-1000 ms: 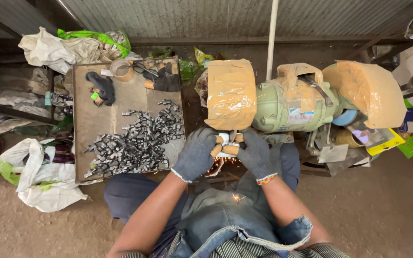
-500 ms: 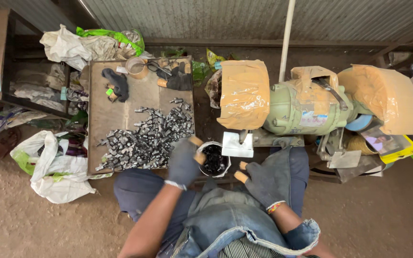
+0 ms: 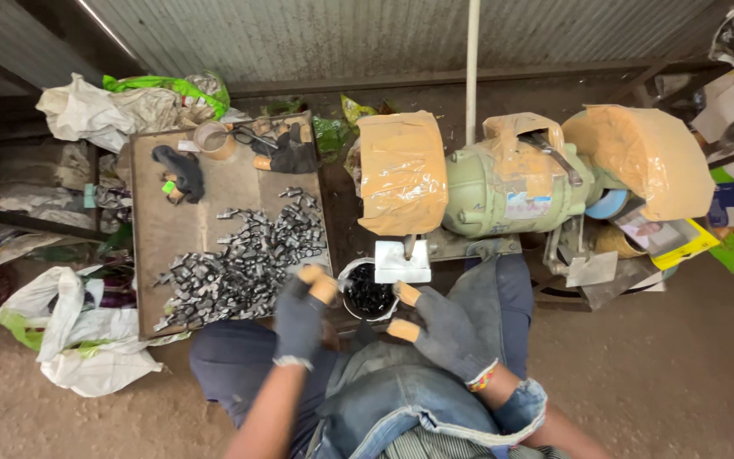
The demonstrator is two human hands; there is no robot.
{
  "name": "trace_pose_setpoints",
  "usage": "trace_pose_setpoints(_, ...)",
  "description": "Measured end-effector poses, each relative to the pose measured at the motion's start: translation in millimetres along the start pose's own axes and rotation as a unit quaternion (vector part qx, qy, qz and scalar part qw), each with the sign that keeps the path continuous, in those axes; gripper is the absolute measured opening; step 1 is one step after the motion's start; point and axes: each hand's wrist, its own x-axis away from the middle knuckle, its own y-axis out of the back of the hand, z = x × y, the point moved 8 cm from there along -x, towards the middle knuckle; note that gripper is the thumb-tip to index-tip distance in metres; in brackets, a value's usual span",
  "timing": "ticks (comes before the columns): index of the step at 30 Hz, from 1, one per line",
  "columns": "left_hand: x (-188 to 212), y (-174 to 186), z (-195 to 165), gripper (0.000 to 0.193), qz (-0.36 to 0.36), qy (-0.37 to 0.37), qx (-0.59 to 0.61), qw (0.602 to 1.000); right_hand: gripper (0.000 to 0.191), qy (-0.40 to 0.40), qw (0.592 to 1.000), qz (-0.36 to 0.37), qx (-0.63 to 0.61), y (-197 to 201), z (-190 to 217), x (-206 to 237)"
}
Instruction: The person sits at a bench grinder and holds small metal pieces against the spinning wheel, producing sparks as they grind each piece. They dip the ground piece into a small container and place it on a tray holding many similar metal pieces, repeating the cycle with new pieces.
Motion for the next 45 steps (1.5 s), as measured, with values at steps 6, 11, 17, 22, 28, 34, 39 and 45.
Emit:
trace_pose_setpoints(6,34,-81,-12,0.033,0.132,-0.092,-0.049,0.986,0.029,-0.092,0.99,0.001,0.105,18,-13,-13)
trace_pose_setpoints(11,-1,-110,-52,0.039,0.156,-0.344,-0.421,0.825,0.028,-0.033,0.985,-0.138,0.102,30,-27,-22)
trace_pose_setpoints(17,-27,-122,-40,0.029,0.27,-0.322,-0.454,0.786,0.03,-0.04,0.991,-0.122,0.03,19,-54,-37)
trace_pose_setpoints(22,-32,-121,-29,0.023,0.319,-0.309,-0.442,0.779,0.032,-0.088,0.995,-0.045,0.02,15,-70,-43)
trace_pose_setpoints(28,-30,-118,-24,0.019,0.308,-0.338,-0.451,0.766,0.032,-0.059,0.997,-0.047,0.022,14,-68,-55)
trace_pose_setpoints(34,-30,-109,-36,0.019,0.293,-0.371,-0.469,0.746,0.033,-0.09,0.995,-0.045,0.017,8,-74,-62)
trace_pose_setpoints(39,-16,-98,-38,0.023,0.198,-0.324,-0.475,0.794,0.04,-0.106,0.989,-0.093,0.041,13,-68,-62)
trace_pose_setpoints(45,42,-87,-18,0.025,0.201,-0.352,-0.491,0.772,0.042,-0.053,0.994,-0.032,0.092,4,-44,-17)
